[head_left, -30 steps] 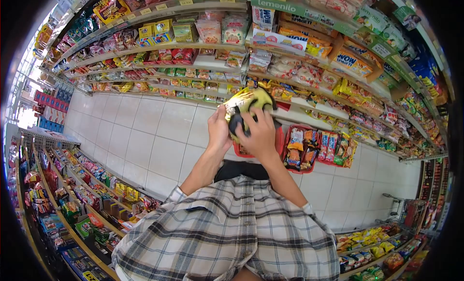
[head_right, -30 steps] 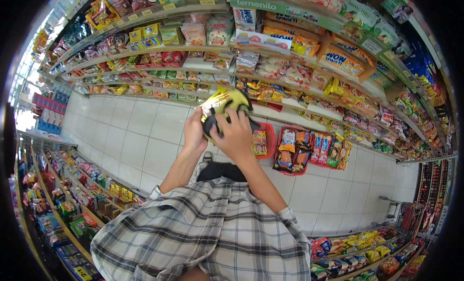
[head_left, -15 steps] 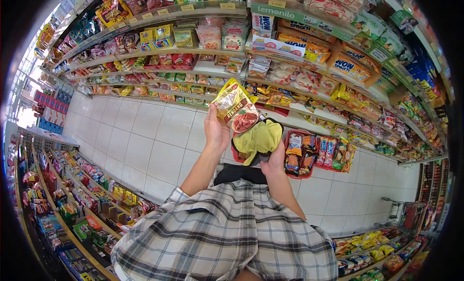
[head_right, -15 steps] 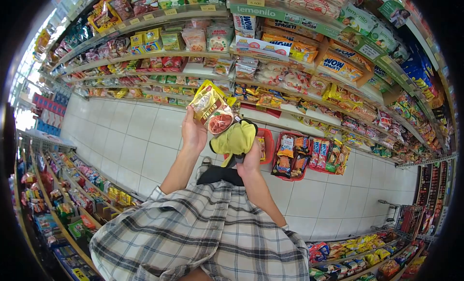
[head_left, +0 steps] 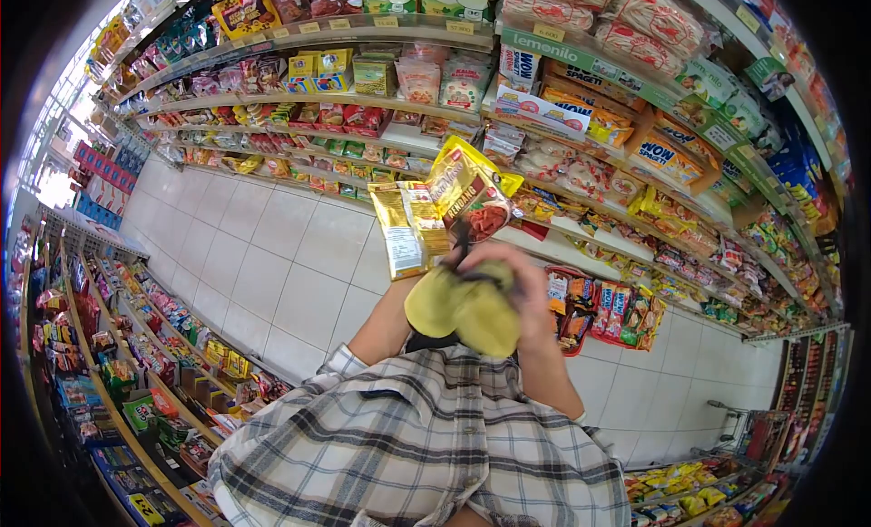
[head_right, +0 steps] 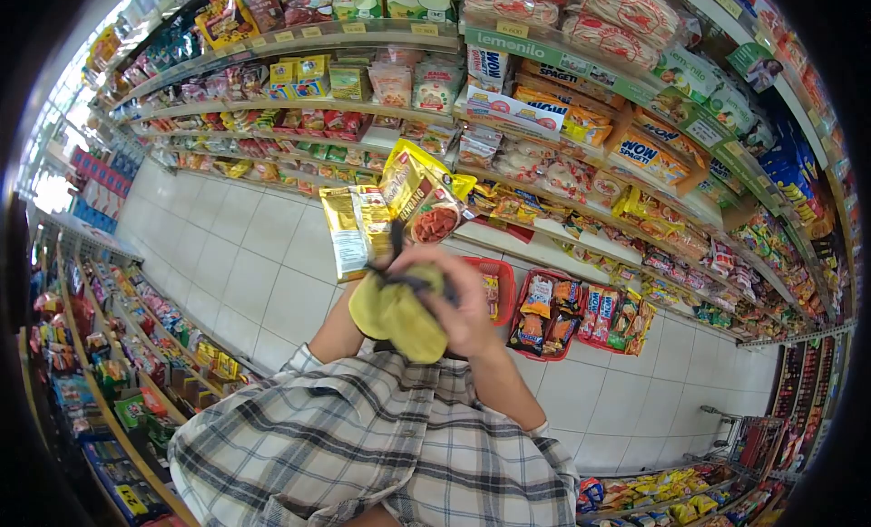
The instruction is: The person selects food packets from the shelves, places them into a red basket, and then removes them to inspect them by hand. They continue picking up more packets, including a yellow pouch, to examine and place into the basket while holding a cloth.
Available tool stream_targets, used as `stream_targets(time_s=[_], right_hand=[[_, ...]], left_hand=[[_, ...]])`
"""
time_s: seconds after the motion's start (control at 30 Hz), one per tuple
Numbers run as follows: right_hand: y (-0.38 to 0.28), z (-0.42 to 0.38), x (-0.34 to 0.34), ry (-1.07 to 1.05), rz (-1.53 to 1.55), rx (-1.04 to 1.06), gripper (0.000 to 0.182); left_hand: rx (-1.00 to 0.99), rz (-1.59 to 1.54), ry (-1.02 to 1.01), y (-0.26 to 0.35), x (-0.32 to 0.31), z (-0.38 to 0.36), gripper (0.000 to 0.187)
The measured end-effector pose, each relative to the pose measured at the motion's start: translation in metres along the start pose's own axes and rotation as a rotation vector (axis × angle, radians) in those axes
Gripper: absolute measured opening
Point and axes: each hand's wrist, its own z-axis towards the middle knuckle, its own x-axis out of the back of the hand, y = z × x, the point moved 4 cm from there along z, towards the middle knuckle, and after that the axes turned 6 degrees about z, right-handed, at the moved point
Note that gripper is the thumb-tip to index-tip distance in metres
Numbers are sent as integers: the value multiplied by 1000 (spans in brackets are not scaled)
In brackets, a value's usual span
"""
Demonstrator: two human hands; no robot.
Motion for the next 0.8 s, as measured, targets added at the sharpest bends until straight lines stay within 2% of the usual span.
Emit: stream_targets(time_s=[0.03, 0.1, 0.17, 0.2, 0.23, 0.27, 0.3, 0.47, 0.57, 0.63, 0.7, 0.73, 0.8], right_hand=[[-17, 8, 0, 129, 32, 64, 26], [-51, 27, -8, 238, -130, 296, 27], [-50, 53, -10, 276, -386, 382, 28], [-49, 68, -18, 217, -648, 433, 30], [-44, 78, -27, 163, -963, 498, 30], [-30, 86, -36, 83, -1018, 495, 29], [0, 90, -33, -22, -1086, 392, 28], [40, 70, -47, -75, -1121, 326, 28], [41, 60, -46, -61, -1083, 241, 30], [38, 46, -47, -49, -1087, 257, 31], [37, 31, -47, -38, -1059, 247, 33], [33, 24, -49, -18, -1070, 336, 30], [32, 14, -43, -58, -956, 288, 26]], left_hand=[[-31, 5, 30, 0, -5, 4, 42], [-99, 39, 150, 1, -21, 10, 41], [-137, 124, 310, 10, -48, 10, 42], [-151, 100, 327, 13, -54, 12, 42], [-178, 58, 312, 11, -57, 15, 42], [-217, -333, 86, -2, -41, 19, 40], [-205, -368, 44, -4, -33, 19, 40], [-141, -199, 90, 3, -18, 7, 41], [-140, -162, 148, 3, -17, 6, 41], [-134, -130, 151, 6, -14, 4, 41], [-107, -113, 76, 9, -1, 3, 42], [-83, -87, 27, 11, 5, 1, 42], [-37, -16, -67, 19, 9, -6, 42]])
